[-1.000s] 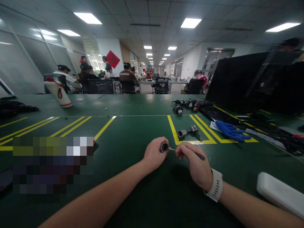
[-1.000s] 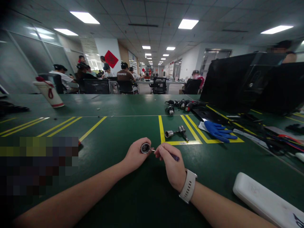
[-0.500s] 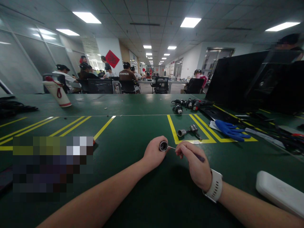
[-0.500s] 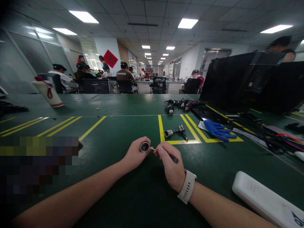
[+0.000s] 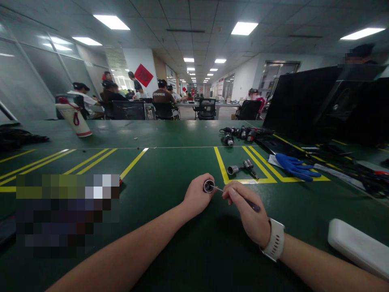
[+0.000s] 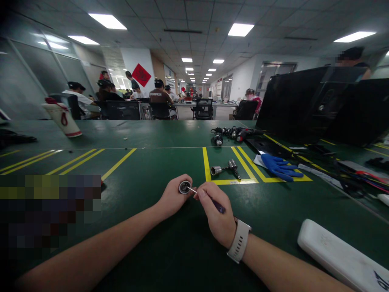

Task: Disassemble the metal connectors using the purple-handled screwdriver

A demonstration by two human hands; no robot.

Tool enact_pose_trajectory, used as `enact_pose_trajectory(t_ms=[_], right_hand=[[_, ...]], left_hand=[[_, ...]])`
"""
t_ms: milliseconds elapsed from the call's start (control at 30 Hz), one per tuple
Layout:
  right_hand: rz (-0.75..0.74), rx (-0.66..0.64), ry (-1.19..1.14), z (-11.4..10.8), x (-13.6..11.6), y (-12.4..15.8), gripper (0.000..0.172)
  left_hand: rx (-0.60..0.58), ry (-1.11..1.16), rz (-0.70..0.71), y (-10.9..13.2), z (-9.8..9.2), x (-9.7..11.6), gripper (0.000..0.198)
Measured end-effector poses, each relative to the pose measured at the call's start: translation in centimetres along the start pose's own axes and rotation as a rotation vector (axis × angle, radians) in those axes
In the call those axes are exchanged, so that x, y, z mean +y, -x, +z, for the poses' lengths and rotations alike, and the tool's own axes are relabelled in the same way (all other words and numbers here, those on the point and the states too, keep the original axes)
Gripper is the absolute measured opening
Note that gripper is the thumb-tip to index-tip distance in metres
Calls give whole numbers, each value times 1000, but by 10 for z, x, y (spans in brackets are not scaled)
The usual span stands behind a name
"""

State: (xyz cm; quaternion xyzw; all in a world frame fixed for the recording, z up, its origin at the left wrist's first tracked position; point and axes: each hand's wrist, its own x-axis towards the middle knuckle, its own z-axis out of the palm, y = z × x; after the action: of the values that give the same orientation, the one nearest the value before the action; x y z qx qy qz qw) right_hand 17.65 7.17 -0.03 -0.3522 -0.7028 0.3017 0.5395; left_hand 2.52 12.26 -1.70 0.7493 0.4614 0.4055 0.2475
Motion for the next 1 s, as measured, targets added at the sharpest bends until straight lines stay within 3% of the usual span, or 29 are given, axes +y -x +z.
enact_pose_trajectory(t_ms=[300,500,800,1000], right_hand=[[21,-62,34,2,-2,0,22],[-25,-53,47,3,-3,0,21],[-5,16,59,0,-2,0,25],[52,-10,53,-1,-2,0,27]], left_hand=[[22,10,-4,0,0,-2,9],[48,41,-7,0,0,-2,9],[42,4,-63,1,-1,1,10],[23,-44,-21,1,-1,3,9]])
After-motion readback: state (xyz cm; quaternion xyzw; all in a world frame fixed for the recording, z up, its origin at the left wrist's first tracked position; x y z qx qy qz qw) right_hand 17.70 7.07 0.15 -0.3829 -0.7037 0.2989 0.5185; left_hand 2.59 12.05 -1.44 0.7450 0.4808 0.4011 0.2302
